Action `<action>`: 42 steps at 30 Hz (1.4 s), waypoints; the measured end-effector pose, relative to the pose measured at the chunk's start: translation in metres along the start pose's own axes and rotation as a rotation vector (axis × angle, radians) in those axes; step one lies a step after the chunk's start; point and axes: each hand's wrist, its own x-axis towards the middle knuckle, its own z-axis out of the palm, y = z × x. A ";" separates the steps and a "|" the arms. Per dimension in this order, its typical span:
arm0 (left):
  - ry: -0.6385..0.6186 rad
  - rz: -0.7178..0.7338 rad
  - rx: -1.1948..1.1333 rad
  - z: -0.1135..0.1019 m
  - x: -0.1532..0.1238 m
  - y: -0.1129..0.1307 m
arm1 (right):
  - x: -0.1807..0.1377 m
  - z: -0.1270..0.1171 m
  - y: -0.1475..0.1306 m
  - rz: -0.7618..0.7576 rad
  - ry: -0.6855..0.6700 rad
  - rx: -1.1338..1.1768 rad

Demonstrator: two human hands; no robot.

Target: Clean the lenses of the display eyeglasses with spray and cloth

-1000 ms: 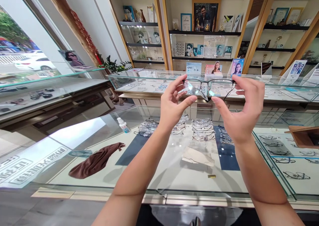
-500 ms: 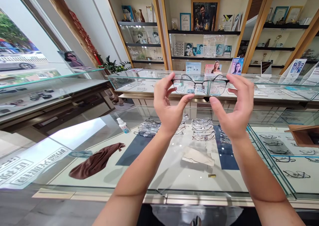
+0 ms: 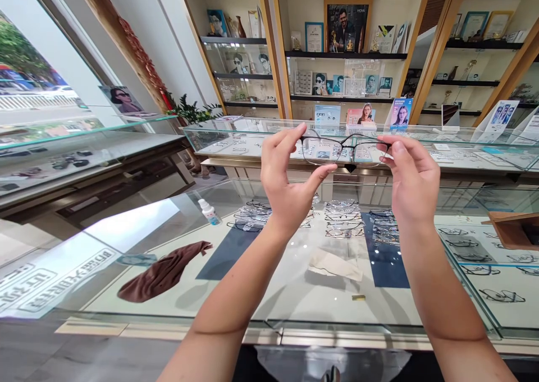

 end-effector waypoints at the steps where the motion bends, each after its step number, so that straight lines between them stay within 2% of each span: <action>1: 0.000 -0.002 -0.012 0.000 0.000 0.000 | 0.000 -0.001 0.001 0.009 0.001 0.016; 10: -0.033 -0.012 -0.010 0.003 -0.001 -0.005 | 0.001 -0.003 -0.002 0.080 -0.110 0.179; 15: -0.037 -0.014 -0.058 0.004 -0.002 -0.008 | 0.002 -0.007 0.000 0.116 -0.125 0.238; 24: -0.104 -0.120 -0.273 0.003 -0.004 -0.003 | 0.004 -0.004 0.008 0.154 -0.132 0.226; 31: -0.110 -0.179 -0.237 0.002 -0.006 -0.005 | 0.003 0.000 0.002 0.230 -0.114 0.280; 34: -0.117 -0.174 -0.244 0.002 -0.006 -0.008 | 0.003 -0.001 0.004 0.199 -0.138 0.253; 37: -0.142 -0.190 -0.288 0.003 -0.004 -0.014 | 0.003 -0.005 0.005 0.102 -0.179 0.211; 42: -0.290 -0.349 -0.485 0.002 0.002 -0.017 | 0.002 -0.009 -0.004 -0.056 -0.265 0.144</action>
